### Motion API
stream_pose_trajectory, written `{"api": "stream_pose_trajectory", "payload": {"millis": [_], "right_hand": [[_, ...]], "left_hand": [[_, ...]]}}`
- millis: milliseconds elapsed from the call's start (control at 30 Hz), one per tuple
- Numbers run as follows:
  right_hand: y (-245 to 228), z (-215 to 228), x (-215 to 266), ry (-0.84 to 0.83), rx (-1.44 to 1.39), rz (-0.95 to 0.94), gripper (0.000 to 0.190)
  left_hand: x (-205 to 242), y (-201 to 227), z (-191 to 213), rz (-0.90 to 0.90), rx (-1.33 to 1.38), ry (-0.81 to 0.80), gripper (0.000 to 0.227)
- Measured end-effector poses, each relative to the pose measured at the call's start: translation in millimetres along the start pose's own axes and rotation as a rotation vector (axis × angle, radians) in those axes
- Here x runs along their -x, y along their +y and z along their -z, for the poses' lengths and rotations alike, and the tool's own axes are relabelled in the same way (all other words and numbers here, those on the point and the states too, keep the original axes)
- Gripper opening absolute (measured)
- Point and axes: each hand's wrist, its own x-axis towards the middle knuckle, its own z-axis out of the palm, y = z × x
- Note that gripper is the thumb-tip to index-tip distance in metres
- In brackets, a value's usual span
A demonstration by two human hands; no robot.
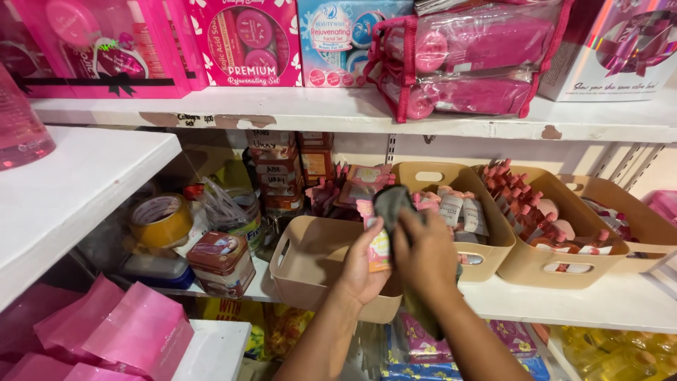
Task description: Organizing skincare pouches and cleaning storage bins on a shelf.
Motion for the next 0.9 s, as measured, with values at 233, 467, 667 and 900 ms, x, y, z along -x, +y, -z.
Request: {"api": "stream_pose_trajectory", "payload": {"millis": [233, 467, 667, 900], "right_hand": [[0.0, -2.6, -3.1, -0.029, 0.064, -0.138, 0.028], [-2.2, -0.1, 8.9, -0.128, -0.018, 0.01, 0.033], [60.5, 6.0, -16.3, 0.071, 0.119, -0.103, 0.031], [68.1, -6.2, -32.9, 0.072, 0.364, -0.024, 0.033]], "left_hand": [[8.8, 6.3, -24.5, -0.047, -0.189, -0.013, 0.048], [2.7, 19.7, 20.8, -0.082, 0.122, -0.052, 0.043], [15.4, 48.7, 15.3, -0.142, 0.026, 0.059, 0.037], [8.0, 47.5, 28.2, -0.318, -0.304, 0.352, 0.045]]}}
